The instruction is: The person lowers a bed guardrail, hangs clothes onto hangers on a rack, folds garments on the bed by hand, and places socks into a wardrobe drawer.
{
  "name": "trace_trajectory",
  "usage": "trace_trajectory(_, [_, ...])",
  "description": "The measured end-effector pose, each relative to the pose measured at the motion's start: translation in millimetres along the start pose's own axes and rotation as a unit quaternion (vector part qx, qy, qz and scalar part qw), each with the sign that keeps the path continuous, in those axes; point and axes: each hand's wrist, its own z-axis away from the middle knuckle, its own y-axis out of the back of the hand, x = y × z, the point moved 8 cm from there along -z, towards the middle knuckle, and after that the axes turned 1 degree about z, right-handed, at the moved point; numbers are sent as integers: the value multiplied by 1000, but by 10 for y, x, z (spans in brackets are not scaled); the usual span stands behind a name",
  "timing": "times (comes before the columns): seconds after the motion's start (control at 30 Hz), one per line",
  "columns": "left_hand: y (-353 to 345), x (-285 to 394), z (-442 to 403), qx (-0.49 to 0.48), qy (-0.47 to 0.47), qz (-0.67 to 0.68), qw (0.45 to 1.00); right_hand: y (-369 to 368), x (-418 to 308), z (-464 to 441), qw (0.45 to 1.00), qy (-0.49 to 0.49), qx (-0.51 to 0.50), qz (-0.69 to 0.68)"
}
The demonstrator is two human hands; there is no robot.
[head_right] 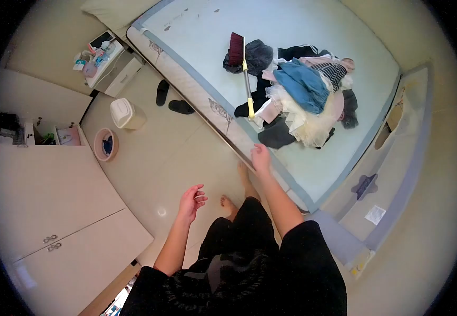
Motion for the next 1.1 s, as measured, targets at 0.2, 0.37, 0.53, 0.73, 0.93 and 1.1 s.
trace_trajectory(0.2, [-251,283,-622,20,35,-17,999,-330,-145,-1144,989,6,20,148])
trace_trajectory(0.37, [-528,411,-1214,22,59,-17,998,-703,80,-1872,984,-25,-1,177])
trace_trajectory(0.53, [-953,586,-1701,7,79,-29,996,-897,81,-2137,981,-56,5,187])
trace_trajectory(0.73, [-1399,1128,-2478,2,-19,-94,995,-1445,-384,-1877,993,-32,-82,72])
trace_trajectory(0.93, [-1766,1824,-3231,24,-26,-126,991,-1812,-963,-1279,988,19,-151,5])
trace_trajectory(1.1, [-1756,2103,-3762,25,-129,-351,927,-1604,-1092,-1412,962,163,-137,169])
